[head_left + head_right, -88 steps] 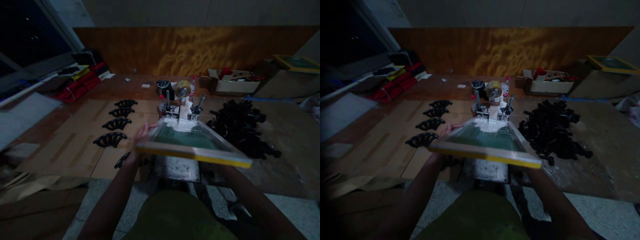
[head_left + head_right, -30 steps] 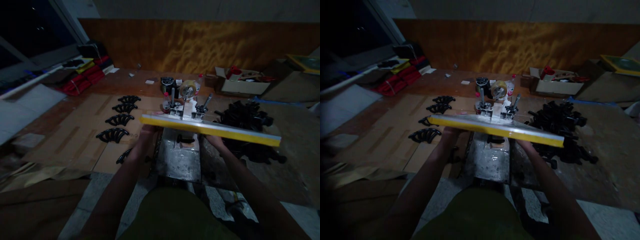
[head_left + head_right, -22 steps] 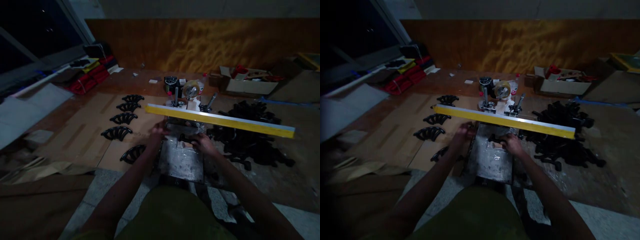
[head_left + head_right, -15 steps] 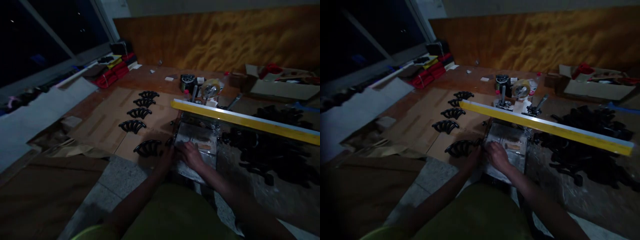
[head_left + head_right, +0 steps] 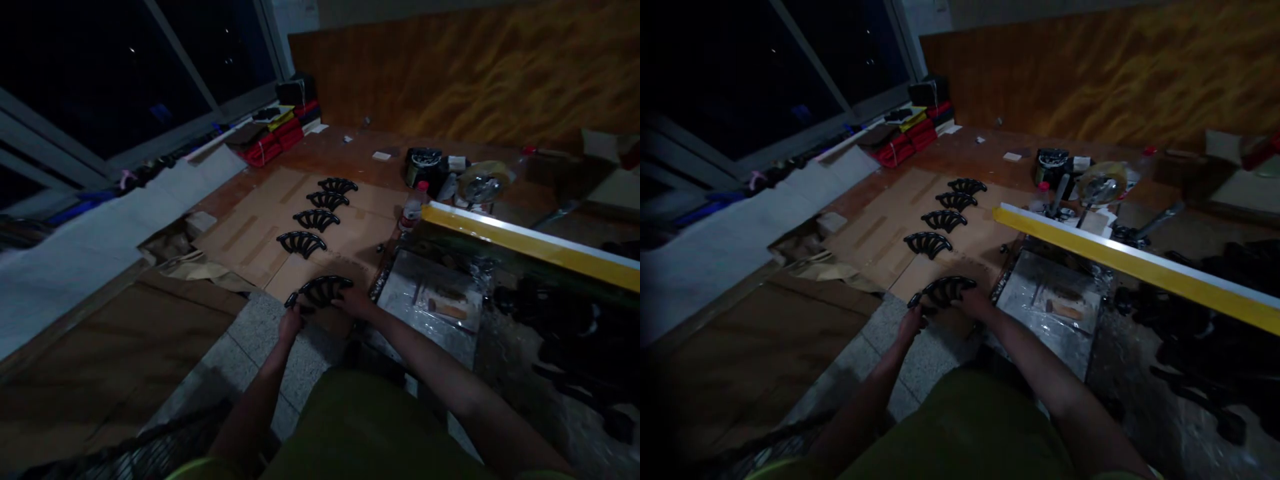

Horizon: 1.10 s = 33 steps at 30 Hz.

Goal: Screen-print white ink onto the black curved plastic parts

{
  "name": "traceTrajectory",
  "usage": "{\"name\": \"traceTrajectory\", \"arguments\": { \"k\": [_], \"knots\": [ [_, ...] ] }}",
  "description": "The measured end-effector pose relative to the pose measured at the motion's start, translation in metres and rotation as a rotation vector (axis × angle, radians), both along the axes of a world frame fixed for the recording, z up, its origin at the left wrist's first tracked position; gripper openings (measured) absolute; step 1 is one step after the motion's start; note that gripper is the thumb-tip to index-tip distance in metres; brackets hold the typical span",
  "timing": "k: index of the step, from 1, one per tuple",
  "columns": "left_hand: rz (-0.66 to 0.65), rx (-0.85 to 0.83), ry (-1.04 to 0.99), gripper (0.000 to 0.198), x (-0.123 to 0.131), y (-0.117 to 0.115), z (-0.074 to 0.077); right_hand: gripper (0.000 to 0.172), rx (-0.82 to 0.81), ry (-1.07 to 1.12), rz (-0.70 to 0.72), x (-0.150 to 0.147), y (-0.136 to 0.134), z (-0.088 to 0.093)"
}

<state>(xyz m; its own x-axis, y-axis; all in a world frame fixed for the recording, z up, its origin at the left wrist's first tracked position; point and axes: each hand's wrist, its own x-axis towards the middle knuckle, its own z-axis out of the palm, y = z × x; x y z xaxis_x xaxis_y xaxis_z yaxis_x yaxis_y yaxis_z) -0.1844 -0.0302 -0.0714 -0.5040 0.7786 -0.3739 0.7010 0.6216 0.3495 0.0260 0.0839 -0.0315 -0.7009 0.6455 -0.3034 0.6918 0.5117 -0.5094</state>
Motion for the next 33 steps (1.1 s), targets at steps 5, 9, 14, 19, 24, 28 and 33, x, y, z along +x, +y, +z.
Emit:
{"name": "traceTrajectory", "arguments": {
  "k": [5, 9, 14, 19, 24, 28, 33],
  "knots": [
    [-0.013, -0.043, 0.085, 0.029, -0.012, 0.024, -0.004, 0.047, -0.028, 0.011, 0.023, -0.01, 0.003, -0.015],
    [0.064, 0.01, 0.144, 0.04, -0.019, 0.036, 0.003, 0.046, -0.056, 0.065, 0.038, -0.008, 0.003, -0.022],
    [0.008, 0.204, 0.231, 0.044, 0.02, 0.03, 0.007, 0.042, -0.098, 0.183, 0.037, -0.004, 0.003, -0.033],
    [-0.12, 0.277, 0.256, 0.06, 0.059, 0.03, 0.002, 0.038, -0.127, 0.236, 0.004, -0.003, 0.003, -0.041],
    [-0.292, 0.286, 0.235, 0.069, 0.037, 0.028, -0.001, 0.036, -0.153, 0.26, -0.021, -0.002, 0.002, -0.037],
    [-0.414, 0.269, 0.25, 0.068, 0.018, 0.021, -0.002, 0.037, -0.16, 0.247, -0.051, -0.003, 0.002, -0.031],
    [-0.436, 0.247, 0.278, 0.068, 0.015, 0.021, 0.001, 0.034, -0.166, 0.229, -0.029, -0.004, 0.003, -0.03]
  ]
}}
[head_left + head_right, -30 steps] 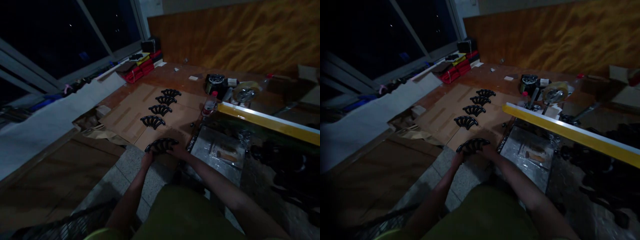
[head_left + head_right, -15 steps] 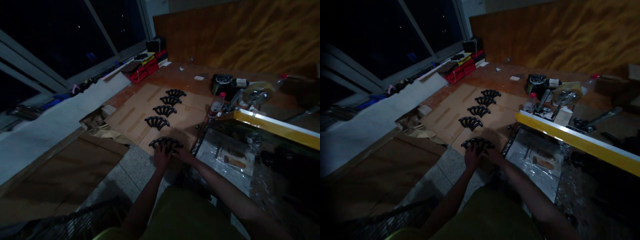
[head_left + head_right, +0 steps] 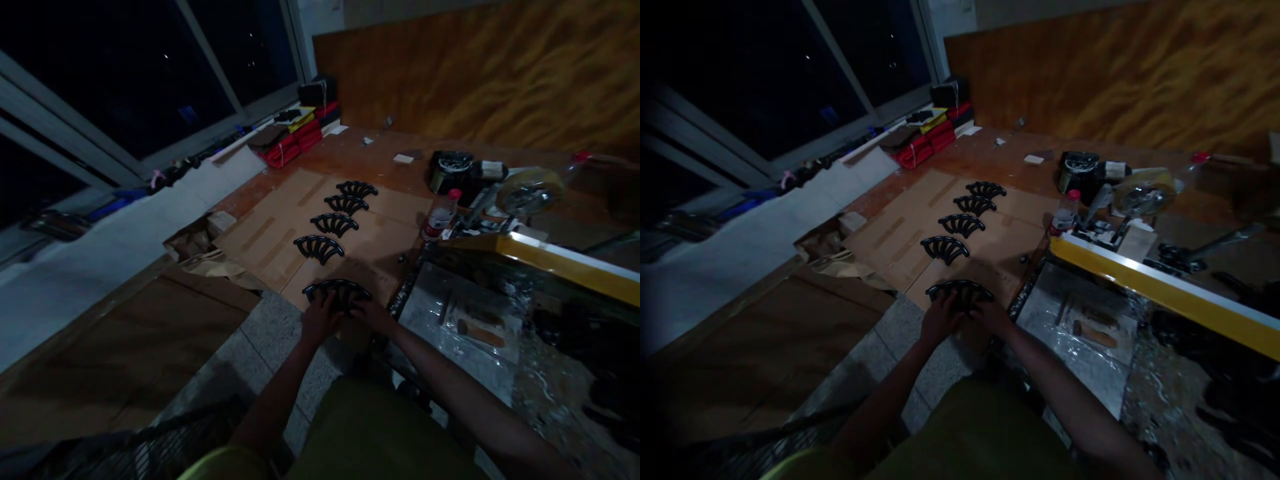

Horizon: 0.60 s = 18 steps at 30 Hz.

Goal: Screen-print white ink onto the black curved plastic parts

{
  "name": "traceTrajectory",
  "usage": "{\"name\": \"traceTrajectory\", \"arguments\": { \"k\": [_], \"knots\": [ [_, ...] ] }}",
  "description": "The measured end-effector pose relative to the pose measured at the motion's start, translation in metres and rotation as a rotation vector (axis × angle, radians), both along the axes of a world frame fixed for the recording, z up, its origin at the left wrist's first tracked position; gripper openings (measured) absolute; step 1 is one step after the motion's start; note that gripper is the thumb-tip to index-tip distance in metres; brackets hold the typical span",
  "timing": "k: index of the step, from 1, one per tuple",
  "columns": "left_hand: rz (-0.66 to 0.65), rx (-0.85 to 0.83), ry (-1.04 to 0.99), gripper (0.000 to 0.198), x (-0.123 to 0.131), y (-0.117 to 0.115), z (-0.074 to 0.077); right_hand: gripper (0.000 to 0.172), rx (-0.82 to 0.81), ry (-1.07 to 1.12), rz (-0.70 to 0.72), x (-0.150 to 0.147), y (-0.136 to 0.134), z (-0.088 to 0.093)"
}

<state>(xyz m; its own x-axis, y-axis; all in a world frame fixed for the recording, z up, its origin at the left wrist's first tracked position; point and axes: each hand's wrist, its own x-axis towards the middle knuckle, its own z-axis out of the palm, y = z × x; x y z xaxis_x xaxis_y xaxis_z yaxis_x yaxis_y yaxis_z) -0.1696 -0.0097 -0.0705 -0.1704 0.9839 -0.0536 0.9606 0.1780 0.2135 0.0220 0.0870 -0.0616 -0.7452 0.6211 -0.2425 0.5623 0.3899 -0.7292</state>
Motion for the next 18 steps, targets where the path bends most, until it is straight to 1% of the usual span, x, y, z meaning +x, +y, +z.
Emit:
{"name": "traceTrajectory", "arguments": {
  "k": [3, 7, 10, 12, 15, 18],
  "knots": [
    [0.014, -0.004, 0.006, 0.068, 0.001, 0.001, 0.001, 0.035, -0.001, 0.01, 0.003, 0.0, 0.0, -0.001],
    [-0.014, -0.01, -0.042, 0.069, -0.001, 0.0, 0.001, 0.033, 0.001, 0.004, -0.011, 0.001, 0.0, -0.001],
    [-0.003, -0.016, -0.065, 0.067, 0.001, 0.0, 0.0, 0.035, 0.002, -0.027, -0.01, 0.0, -0.001, 0.0],
    [0.042, -0.028, -0.066, 0.068, 0.008, 0.0, 0.001, 0.038, 0.007, -0.05, -0.02, 0.0, -0.001, 0.0],
    [0.15, -0.059, -0.062, 0.07, 0.028, 0.006, 0.005, 0.039, 0.02, -0.061, -0.003, -0.002, -0.001, 0.001],
    [0.25, -0.101, -0.06, 0.06, 0.05, 0.017, 0.013, 0.04, 0.029, -0.083, 0.017, -0.005, 0.0, 0.003]
  ]
}}
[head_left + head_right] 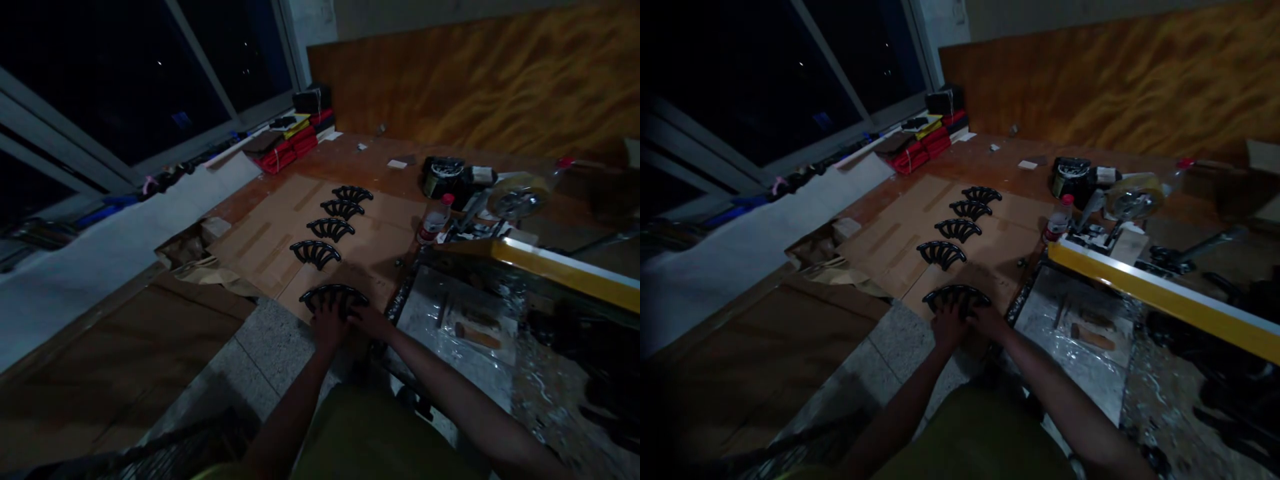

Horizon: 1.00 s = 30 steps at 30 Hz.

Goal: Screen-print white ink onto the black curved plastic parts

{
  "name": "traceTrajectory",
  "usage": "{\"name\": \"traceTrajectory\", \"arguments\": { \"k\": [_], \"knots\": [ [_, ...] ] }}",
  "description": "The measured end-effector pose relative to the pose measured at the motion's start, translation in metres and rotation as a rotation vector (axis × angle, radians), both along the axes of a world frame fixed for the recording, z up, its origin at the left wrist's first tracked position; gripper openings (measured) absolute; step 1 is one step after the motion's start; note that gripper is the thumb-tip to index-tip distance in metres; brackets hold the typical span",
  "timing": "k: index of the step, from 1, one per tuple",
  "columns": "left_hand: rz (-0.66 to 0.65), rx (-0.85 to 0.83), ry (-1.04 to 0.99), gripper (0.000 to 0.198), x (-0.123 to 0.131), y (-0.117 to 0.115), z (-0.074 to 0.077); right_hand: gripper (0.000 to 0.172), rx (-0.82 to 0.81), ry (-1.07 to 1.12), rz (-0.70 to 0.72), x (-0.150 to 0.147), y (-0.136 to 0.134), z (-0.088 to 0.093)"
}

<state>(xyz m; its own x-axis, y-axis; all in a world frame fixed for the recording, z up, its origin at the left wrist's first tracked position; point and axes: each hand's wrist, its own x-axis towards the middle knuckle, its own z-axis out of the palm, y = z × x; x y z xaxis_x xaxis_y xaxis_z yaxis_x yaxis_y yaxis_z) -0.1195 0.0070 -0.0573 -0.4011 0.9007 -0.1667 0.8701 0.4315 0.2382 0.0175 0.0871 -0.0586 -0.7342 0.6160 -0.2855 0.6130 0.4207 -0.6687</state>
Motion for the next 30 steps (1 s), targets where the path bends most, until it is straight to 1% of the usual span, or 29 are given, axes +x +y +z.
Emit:
{"name": "traceTrajectory", "arguments": {
  "k": [2, 3, 5, 7, 10, 12, 15, 18, 20, 23, 25, 27, 30],
  "knots": [
    [0.038, -0.006, -0.006, 0.051, 0.008, 0.006, 0.005, 0.042, 0.006, -0.017, 0.005, -0.001, 0.0, 0.001],
    [0.034, 0.001, -0.009, 0.048, 0.009, 0.008, 0.007, 0.042, 0.008, -0.026, 0.011, -0.002, 0.0, 0.002],
    [0.005, 0.005, 0.002, 0.046, 0.004, 0.01, 0.008, 0.042, 0.009, -0.044, 0.026, -0.004, -0.001, 0.002],
    [-0.033, -0.021, 0.04, 0.046, -0.008, 0.01, 0.008, 0.043, 0.007, -0.046, 0.048, -0.009, -0.002, 0.003],
    [-0.058, -0.062, 0.116, 0.053, -0.038, 0.012, 0.005, 0.045, 0.03, -0.014, 0.084, -0.026, -0.002, 0.006],
    [-0.059, -0.048, 0.151, 0.059, -0.064, 0.017, 0.003, 0.048, 0.035, 0.007, 0.112, -0.046, -0.001, 0.009],
    [-0.031, -0.029, 0.182, 0.059, -0.104, 0.028, 0.002, 0.058, 0.03, 0.048, 0.141, -0.082, 0.003, 0.011],
    [-0.029, -0.049, 0.192, 0.06, -0.136, 0.039, -0.001, 0.063, 0.033, 0.129, 0.167, -0.11, 0.007, 0.006],
    [-0.053, -0.052, 0.19, 0.062, -0.149, 0.043, -0.004, 0.064, 0.032, 0.174, 0.18, -0.118, 0.008, -0.002],
    [-0.079, -0.043, 0.191, 0.062, -0.157, 0.046, -0.009, 0.067, 0.033, 0.183, 0.175, -0.12, 0.007, -0.014],
    [-0.086, -0.037, 0.191, 0.061, -0.158, 0.047, -0.011, 0.068, 0.032, 0.187, 0.158, -0.118, 0.007, -0.018],
    [-0.092, -0.033, 0.189, 0.061, -0.158, 0.05, -0.012, 0.069, 0.02, 0.19, 0.139, -0.117, 0.008, -0.018],
    [-0.111, -0.025, 0.179, 0.062, -0.16, 0.054, -0.012, 0.071, 0.003, 0.187, 0.129, -0.113, 0.007, -0.01]
  ]
}}
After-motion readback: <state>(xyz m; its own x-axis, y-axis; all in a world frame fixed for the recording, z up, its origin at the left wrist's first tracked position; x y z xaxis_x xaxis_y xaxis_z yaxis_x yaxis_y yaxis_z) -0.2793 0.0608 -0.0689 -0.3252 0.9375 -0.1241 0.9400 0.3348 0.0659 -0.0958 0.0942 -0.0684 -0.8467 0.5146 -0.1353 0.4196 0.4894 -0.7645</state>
